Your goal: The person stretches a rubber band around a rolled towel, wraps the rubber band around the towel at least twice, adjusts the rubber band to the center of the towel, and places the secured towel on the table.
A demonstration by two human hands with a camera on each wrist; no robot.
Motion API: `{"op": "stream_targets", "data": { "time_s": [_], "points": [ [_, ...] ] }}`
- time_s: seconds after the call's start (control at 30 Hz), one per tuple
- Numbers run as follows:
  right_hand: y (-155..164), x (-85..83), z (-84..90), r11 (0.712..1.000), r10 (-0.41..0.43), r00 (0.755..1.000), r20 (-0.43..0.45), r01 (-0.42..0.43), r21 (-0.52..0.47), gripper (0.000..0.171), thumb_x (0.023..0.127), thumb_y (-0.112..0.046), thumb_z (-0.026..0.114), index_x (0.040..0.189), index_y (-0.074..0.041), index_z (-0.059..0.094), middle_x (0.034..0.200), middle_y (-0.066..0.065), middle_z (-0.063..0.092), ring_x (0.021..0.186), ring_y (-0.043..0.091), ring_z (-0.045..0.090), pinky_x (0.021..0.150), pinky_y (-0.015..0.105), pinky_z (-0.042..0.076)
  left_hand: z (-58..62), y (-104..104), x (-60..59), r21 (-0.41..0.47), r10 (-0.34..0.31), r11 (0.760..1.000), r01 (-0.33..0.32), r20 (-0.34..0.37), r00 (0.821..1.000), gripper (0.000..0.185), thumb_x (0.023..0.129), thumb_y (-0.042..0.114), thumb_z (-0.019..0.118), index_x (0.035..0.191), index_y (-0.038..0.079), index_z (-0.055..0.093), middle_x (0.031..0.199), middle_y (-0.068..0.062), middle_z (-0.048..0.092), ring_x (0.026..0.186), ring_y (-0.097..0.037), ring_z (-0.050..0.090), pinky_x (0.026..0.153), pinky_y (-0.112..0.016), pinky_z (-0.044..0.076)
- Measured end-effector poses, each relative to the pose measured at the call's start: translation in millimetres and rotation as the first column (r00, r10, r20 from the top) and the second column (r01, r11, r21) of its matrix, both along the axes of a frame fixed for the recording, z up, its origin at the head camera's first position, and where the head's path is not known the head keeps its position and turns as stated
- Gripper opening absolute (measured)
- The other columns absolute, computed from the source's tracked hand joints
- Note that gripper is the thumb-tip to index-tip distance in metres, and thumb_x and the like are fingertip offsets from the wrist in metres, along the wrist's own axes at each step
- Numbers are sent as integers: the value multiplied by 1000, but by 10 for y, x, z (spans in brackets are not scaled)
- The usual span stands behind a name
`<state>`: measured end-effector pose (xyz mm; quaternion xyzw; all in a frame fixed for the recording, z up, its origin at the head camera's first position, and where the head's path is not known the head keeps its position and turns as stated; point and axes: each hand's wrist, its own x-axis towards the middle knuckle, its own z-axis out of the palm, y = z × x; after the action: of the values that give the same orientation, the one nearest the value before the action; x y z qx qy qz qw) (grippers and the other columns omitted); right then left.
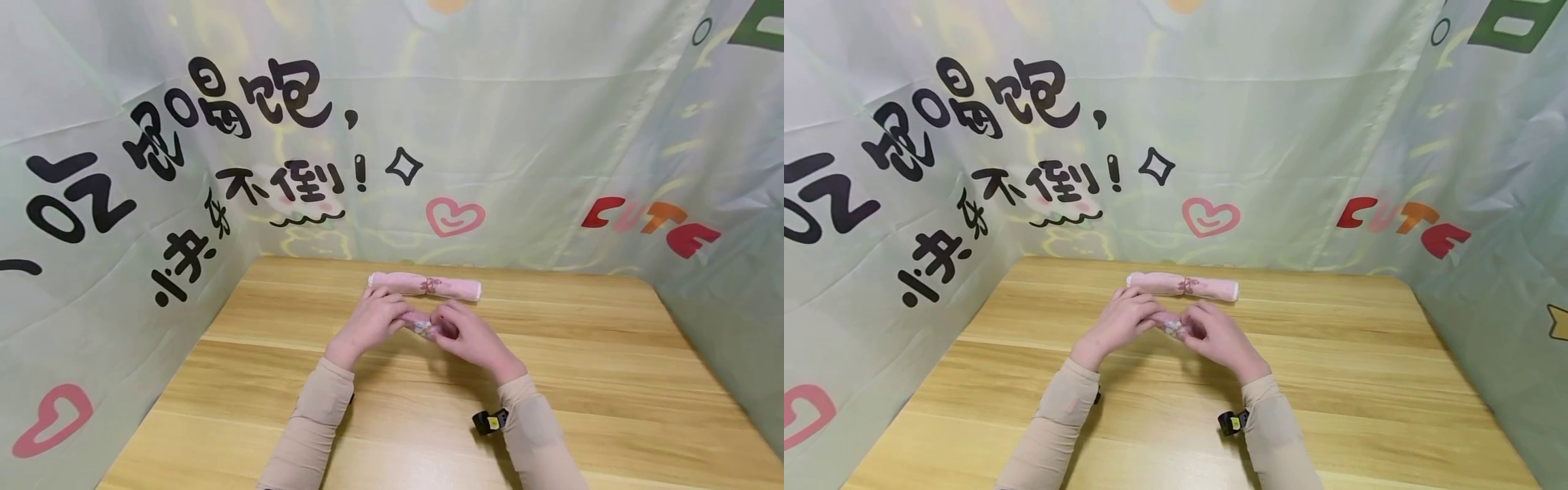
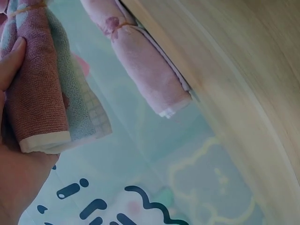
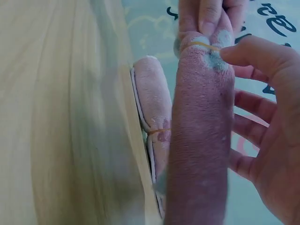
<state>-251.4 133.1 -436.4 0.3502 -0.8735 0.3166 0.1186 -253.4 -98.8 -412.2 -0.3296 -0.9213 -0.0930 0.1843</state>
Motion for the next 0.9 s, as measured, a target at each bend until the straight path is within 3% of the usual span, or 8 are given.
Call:
{"op": "stream_targets", "data": {
  "time_s": [0.17, 0.5, 0.7, 0.8, 0.9],
  "points": [
    [26, -8, 6, 996, -53, 998, 25, 54, -70, 26, 87, -20, 71, 111, -17, 62, 112, 2, 63, 96, 18, 58, 83, 40, 51, -10, -11, -15, -2, 17, 1000, -17, -13, 1000, 19, 90, 27, 69, 108, 22, 73, 109, 9, 70, 111, -18, 56, 105, -42, 38],
    [15, -17, 15, 996, -52, 999, 9, 52, -67, 33, 87, -25, 72, 118, -15, 63, 119, 5, 65, 105, 21, 61, 88, 43, 50, -28, 12, -32, 47, -27, 998, 33, -122, 992, 21, 89, 27, 71, 109, 21, 73, 107, 7, 71, 107, -19, 58, 98, -42, 42],
    [2, -14, 7, 991, -136, 990, -24, 136, -10, 45, 83, -29, 76, 122, -12, 61, 124, 9, 66, 111, 26, 62, 88, 47, 41, -27, 12, -34, 63, -27, 997, 37, -152, 988, 22, 89, 28, 70, 110, 24, 72, 110, 8, 70, 107, -18, 56, 93, -40, 41],
    [-10, -12, 5, 983, -181, 983, -33, 181, -4, 45, 82, -29, 78, 120, -12, 62, 122, 8, 67, 110, 26, 63, 88, 48, 38, -16, 17, -21, 47, -10, 999, 15, -119, 993, 23, 88, 28, 72, 110, 24, 72, 109, 8, 70, 108, -19, 57, 98, -41, 41],
    [-19, -13, -3, 979, -204, 976, -72, 205, 6, 42, 81, -28, 80, 116, -13, 63, 116, 6, 69, 107, 26, 64, 93, 52, 38, -3, 33, -7, 21, 0, 1000, 0, -30, 1000, 24, 87, 31, 73, 109, 22, 72, 109, 6, 70, 112, -19, 57, 105, -44, 40]
  ]
}}
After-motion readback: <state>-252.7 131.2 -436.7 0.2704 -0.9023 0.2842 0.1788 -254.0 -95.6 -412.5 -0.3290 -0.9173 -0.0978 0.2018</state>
